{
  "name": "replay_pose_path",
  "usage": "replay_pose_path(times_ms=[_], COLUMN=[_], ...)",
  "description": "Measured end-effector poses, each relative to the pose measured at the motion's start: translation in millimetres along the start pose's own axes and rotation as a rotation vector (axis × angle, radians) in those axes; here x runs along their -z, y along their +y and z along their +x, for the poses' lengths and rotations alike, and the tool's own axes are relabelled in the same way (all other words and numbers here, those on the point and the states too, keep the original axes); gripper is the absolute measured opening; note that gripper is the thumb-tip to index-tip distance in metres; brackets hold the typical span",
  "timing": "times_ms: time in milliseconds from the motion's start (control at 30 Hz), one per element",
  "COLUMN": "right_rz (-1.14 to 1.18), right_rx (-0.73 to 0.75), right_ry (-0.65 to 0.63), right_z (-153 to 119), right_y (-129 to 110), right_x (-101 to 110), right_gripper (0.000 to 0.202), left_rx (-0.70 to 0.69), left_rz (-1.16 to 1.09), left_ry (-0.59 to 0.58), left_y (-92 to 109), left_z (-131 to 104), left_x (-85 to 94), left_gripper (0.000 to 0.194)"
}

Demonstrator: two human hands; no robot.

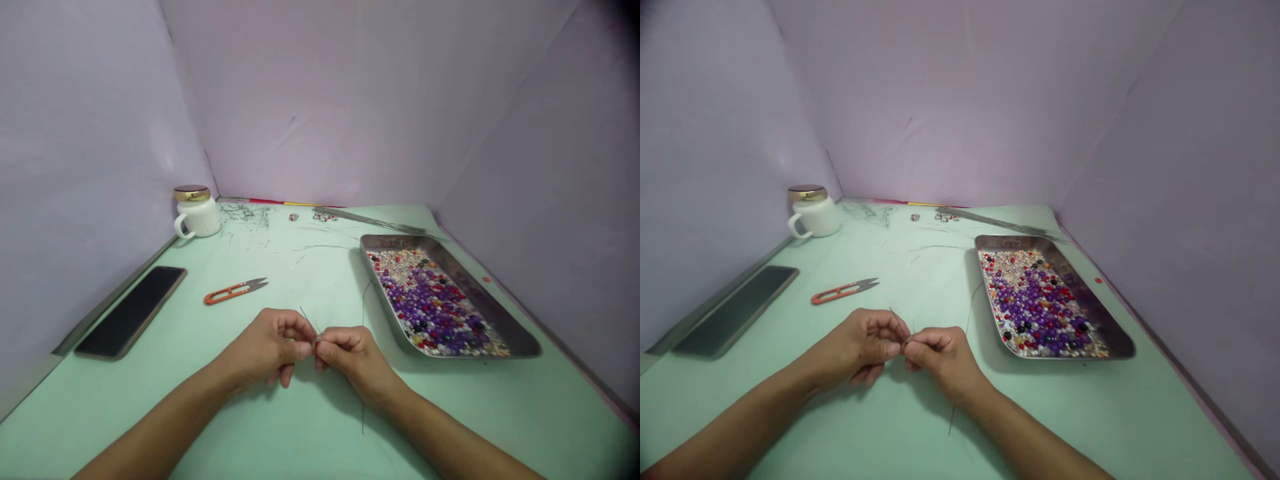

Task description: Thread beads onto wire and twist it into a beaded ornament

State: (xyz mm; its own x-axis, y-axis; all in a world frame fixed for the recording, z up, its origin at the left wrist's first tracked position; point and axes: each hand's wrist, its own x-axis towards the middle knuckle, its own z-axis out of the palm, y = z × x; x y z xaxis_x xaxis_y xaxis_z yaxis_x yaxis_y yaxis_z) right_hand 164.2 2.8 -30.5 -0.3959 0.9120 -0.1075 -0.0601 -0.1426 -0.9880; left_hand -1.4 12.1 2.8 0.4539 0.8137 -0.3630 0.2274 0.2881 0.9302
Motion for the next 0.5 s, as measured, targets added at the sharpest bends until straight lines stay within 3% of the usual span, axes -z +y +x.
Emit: replay_pose_path(times_ms=[133,367,500], right_rz=[0.003,0.038,0.066], right_rx=[-0.016,-0.029,-0.015], right_ry=[0.008,0.017,0.000], right_z=[0.2,1.0,0.1], right_y=[0.1,0.5,2.2], right_x=[-0.6,-1.3,-1.1], right_gripper=[0.026,0.026,0.026], left_rx=[0.027,-0.107,-0.118], left_rz=[-0.016,0.129,0.152], left_ry=[-0.041,0.059,0.072], left_y=[-1.9,-1.9,-2.2], left_z=[0.5,0.6,2.0], left_x=[1.9,5.9,6.5], left_gripper=[0.014,0.013,0.015])
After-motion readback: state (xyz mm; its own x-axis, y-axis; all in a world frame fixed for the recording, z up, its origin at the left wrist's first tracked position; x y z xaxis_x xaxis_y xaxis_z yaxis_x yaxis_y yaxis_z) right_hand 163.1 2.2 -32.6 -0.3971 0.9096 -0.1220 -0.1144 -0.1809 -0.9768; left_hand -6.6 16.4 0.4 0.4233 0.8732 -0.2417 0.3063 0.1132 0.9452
